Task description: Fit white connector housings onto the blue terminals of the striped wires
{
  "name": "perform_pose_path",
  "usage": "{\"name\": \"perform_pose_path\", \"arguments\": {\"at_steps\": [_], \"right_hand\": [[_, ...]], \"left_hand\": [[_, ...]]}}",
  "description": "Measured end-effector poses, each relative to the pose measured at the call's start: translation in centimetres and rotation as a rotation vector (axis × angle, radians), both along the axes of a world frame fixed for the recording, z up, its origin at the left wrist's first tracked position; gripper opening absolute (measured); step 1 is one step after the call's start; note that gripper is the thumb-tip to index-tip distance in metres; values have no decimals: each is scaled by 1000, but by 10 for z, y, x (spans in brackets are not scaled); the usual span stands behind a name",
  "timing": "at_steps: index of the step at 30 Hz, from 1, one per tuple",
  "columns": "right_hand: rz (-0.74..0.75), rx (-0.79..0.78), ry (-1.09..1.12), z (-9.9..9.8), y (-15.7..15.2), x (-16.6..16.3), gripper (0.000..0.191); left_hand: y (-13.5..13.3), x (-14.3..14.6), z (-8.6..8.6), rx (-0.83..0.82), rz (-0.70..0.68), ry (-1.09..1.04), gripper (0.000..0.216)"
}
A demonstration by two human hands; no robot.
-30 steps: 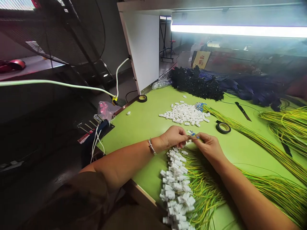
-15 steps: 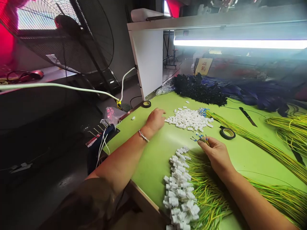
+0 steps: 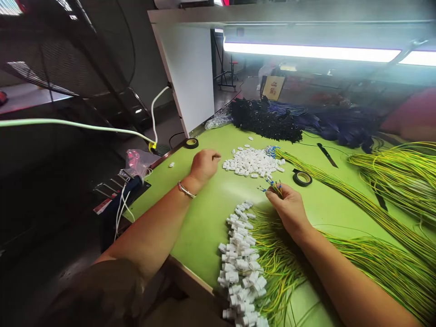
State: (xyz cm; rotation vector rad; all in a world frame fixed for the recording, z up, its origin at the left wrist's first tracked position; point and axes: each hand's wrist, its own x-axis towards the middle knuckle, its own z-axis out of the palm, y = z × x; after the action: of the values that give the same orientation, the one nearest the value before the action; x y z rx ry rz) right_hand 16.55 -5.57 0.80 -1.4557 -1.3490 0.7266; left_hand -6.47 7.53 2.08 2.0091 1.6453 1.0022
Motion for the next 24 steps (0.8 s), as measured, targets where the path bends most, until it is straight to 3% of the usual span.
{"name": "perform_pose_path", "arguments": {"at_steps": [4,6,9,15,24], "right_hand": [[-19,28,-19,3,-3,-2,13],[-24,38,-39,5,-5,-3,12],[-1,48,-98,7,-7,-5,12],[49,36,-172,4,-6,-5,11],[25,80,-247,-1,-5,-5,8]], "left_hand": [[-29,24,6,-439,-242,-581,9],[-45,37,5,-667,-374,-739,8],[-60,50,2,-900,-443,-895,12],[-59,51,1,-1021,-441,-977,12],[-57,50,-3,-1045,-505,-975,21]]}}
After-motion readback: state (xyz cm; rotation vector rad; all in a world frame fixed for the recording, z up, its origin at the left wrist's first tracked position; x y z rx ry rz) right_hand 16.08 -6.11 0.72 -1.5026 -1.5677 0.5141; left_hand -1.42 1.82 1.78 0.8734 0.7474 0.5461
